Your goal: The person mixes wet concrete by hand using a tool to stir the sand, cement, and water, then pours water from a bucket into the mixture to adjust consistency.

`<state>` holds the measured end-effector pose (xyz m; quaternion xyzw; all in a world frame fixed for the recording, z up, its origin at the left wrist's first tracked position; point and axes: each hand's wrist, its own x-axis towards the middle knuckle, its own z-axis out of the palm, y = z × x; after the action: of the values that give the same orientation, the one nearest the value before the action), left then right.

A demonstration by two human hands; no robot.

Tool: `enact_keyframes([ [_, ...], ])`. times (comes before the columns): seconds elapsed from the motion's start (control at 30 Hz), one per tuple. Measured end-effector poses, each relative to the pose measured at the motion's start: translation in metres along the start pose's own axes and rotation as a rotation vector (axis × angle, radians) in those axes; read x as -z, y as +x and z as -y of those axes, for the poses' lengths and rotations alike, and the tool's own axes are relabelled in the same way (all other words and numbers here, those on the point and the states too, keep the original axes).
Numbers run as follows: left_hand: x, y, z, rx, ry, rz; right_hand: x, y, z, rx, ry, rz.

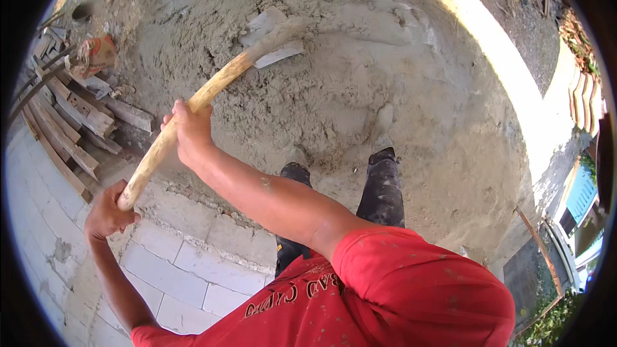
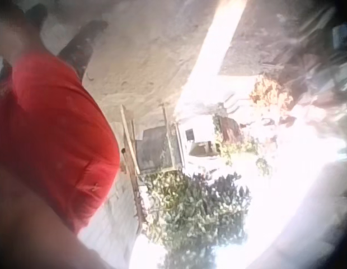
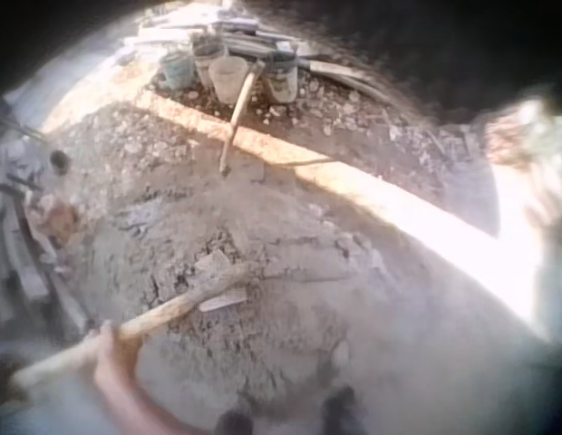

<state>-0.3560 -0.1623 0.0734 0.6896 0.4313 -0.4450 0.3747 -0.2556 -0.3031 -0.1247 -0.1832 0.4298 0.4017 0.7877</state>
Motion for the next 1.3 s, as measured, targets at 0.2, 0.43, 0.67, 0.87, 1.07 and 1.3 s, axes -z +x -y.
enact_keyframes([
  [0.2, -0.284, 0.181, -0.055, -0.337, -0.044, 0.34, 0.23, 0.049, 0.218, 0.319, -0.386, -0.244],
  [0.43, -0.553, 0.303, -0.284, -0.267, -0.595, 0.704, 0.454, 0.123, 0.559, 0.322, -0.895, -0.725],
  [0.67, -0.448, 0.343, -0.147, -0.089, -0.551, 0.673, 0.417, 0.197, 0.356, 0.233, -0.701, -0.68],
  [0.87, -0.25, 0.231, -0.052, -0.006, -0.475, 0.543, 0.265, 0.162, 0.169, 0.091, -0.501, -0.584],
  [1.07, -0.031, 0.048, -0.008, -0.033, -0.167, 0.204, 0.056, 0.071, -0.008, -0.037, -0.009, -0.37],
  [1.3, -0.069, 0.052, 0.006, -0.038, -0.102, 0.143, 0.052, 0.008, 0.042, 0.095, -0.016, -0.143],
])
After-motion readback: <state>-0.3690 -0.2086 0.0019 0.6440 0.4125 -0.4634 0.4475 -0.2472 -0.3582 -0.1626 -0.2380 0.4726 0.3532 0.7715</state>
